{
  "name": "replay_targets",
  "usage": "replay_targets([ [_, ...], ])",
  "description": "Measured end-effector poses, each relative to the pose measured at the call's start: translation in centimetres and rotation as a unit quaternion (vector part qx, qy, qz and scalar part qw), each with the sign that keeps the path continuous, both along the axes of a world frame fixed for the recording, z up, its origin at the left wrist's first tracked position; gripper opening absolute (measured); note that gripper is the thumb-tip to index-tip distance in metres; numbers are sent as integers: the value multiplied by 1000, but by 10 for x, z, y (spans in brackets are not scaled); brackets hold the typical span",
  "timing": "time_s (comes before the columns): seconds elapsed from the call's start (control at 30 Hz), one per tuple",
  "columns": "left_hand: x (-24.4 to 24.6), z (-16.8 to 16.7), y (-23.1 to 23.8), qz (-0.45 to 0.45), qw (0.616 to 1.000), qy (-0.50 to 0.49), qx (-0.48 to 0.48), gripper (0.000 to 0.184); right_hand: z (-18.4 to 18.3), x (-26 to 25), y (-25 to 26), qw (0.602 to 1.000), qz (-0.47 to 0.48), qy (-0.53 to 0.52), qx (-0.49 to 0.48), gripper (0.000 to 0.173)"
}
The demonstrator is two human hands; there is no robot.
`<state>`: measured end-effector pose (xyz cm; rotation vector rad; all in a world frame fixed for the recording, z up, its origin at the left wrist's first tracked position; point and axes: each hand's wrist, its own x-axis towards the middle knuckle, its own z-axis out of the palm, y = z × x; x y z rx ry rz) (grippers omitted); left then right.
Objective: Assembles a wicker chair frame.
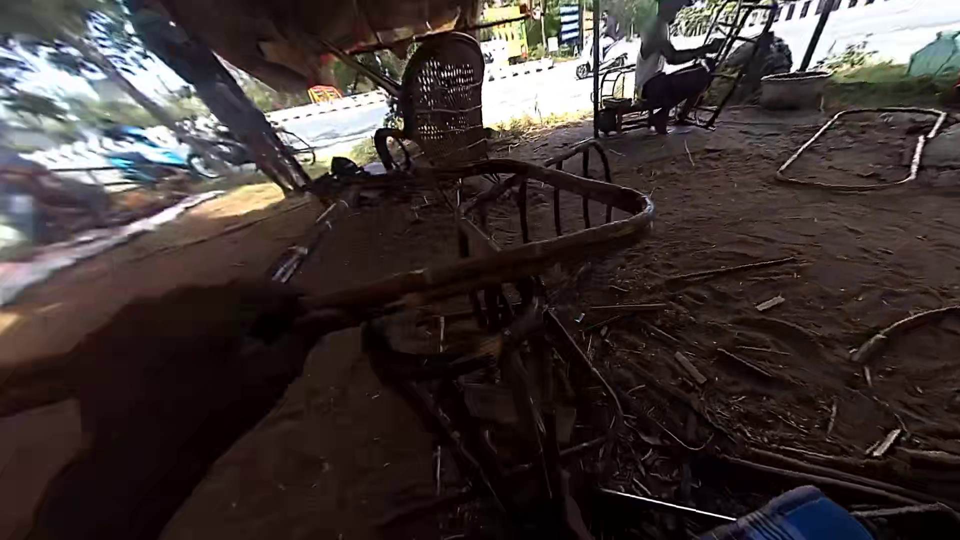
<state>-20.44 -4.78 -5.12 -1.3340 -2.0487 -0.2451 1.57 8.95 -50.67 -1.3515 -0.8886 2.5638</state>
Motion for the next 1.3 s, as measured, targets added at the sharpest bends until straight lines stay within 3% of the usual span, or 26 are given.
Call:
replay_targets([
  [0.07,27,25,39,79,995,-62,-11,41,17,3,4,996,-78,18,-50,82],
  [0.17,30,36,62,89,994,-55,-16,39,22,8,2,983,-163,57,-66,82],
  [0.27,26,32,70,67,995,-69,-18,39,16,17,-3,973,-171,123,-90,84],
  [0.37,32,27,76,33,996,-73,-42,42,36,27,5,971,-213,90,-57,75],
  [0.47,76,25,89,-9,990,-76,-118,38,19,37,31,972,-226,53,-22,69],
  [0.57,127,12,128,-44,979,-120,-162,61,-20,32,40,974,-216,51,-47,80],
  [0.67,153,-12,182,71,971,-121,-193,85,-32,27,42,977,-199,72,-41,74],
  [0.73,148,-16,204,123,972,-101,-172,75,-30,21,48,973,-190,109,-73,68],
  [0.8,143,-5,208,96,982,-110,-123,46,-24,21,55,967,-194,129,-98,63],
  [0.87,150,11,199,58,988,-105,-101,34,-17,22,57,960,-217,147,-97,58],
  [0.97,154,42,164,36,991,-125,-35,34,19,37,83,939,-262,214,-55,53],
  [1.1,96,69,80,-23,963,-221,151,32,108,69,157,924,-249,267,110,52],
  [1.17,71,51,56,-78,922,-279,257,19,161,88,196,924,-247,211,201,53],
  [1.3,53,-20,30,9,858,-380,346,29,240,95,240,896,-272,135,324,44],
])
